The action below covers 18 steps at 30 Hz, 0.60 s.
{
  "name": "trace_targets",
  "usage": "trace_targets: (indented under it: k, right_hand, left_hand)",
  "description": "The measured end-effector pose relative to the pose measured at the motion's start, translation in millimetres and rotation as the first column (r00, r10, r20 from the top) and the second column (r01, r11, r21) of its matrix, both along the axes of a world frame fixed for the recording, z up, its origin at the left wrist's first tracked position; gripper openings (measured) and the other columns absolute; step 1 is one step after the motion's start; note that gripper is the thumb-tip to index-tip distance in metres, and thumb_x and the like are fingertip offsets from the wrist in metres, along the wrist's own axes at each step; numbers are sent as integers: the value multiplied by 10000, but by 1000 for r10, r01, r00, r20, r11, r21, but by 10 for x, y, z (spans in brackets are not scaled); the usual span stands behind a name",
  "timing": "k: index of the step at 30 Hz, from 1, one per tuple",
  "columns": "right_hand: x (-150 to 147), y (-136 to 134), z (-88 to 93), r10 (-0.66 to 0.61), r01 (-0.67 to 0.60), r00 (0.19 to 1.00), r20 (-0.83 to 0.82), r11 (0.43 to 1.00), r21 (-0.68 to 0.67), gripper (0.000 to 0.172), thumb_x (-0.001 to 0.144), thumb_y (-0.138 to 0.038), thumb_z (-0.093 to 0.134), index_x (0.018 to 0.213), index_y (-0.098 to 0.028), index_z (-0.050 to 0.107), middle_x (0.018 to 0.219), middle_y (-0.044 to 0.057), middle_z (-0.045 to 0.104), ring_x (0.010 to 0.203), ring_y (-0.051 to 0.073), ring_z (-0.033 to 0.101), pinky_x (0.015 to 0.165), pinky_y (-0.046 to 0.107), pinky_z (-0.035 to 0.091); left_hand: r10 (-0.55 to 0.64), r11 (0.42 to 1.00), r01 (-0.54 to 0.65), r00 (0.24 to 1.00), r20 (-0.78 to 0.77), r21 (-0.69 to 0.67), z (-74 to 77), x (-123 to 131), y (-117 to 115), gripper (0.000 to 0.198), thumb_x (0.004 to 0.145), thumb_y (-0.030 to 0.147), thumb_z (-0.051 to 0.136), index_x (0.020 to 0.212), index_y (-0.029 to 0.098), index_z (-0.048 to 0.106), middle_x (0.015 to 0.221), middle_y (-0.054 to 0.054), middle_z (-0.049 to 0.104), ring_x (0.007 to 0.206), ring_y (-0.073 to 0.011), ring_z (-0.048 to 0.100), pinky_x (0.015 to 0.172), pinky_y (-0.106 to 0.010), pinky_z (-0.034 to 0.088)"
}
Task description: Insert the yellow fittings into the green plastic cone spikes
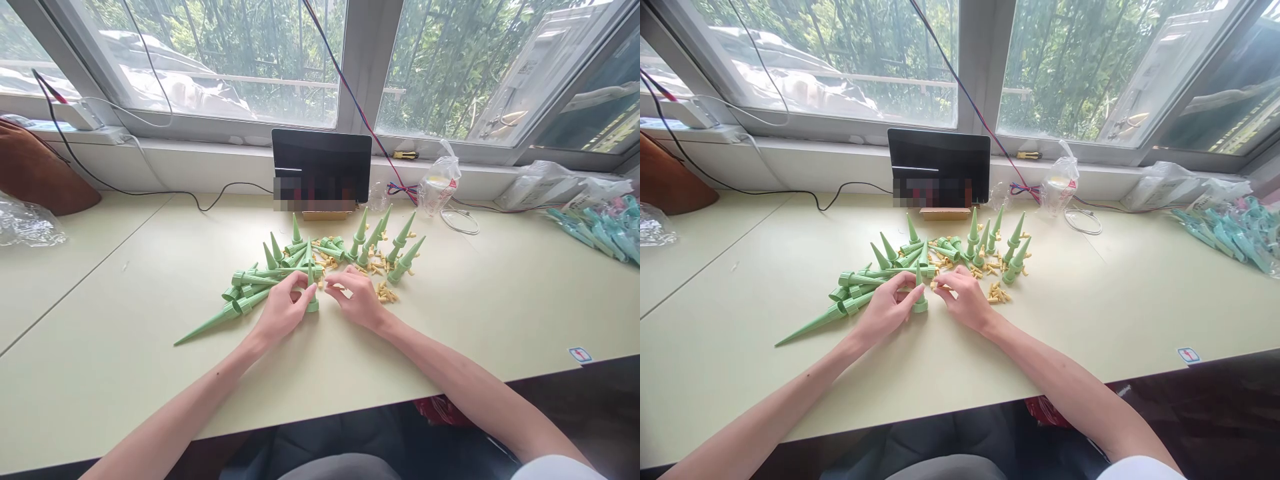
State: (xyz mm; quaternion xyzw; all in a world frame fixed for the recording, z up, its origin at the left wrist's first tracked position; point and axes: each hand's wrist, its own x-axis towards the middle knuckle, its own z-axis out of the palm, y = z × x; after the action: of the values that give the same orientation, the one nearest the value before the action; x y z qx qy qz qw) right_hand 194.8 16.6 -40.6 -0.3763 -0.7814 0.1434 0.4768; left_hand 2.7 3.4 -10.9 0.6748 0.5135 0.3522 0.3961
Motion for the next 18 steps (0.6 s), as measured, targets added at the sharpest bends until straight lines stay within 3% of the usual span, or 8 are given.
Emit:
trace_targets:
  k: [12, 18]
  right_hand:
    - [5, 8, -45, 46, -48, 998, -40, 996, -72, 108, 919, -177, 615, 994, -210, 685, 883, 42, 708, 662, 137, 595, 656, 285, 524]
    - [7, 19, -51, 38, -42, 998, -43, 996, -80, 130, 925, -166, 588, 1008, -213, 675, 872, 49, 697, 743, 169, 644, 690, 307, 543]
  left_hand:
    - [3, 1000, -3, 1000, 9, -19, -9, -3, 4, 250, 905, 456, 558, 919, 209, 522, 817, 25, 564, 548, -88, 505, 481, -217, 414]
    - [13, 1000, -13, 1000, 0, -25, 0, -3, 2, 262, 904, 467, 563, 922, 209, 524, 829, 15, 584, 530, -91, 511, 471, -221, 413]
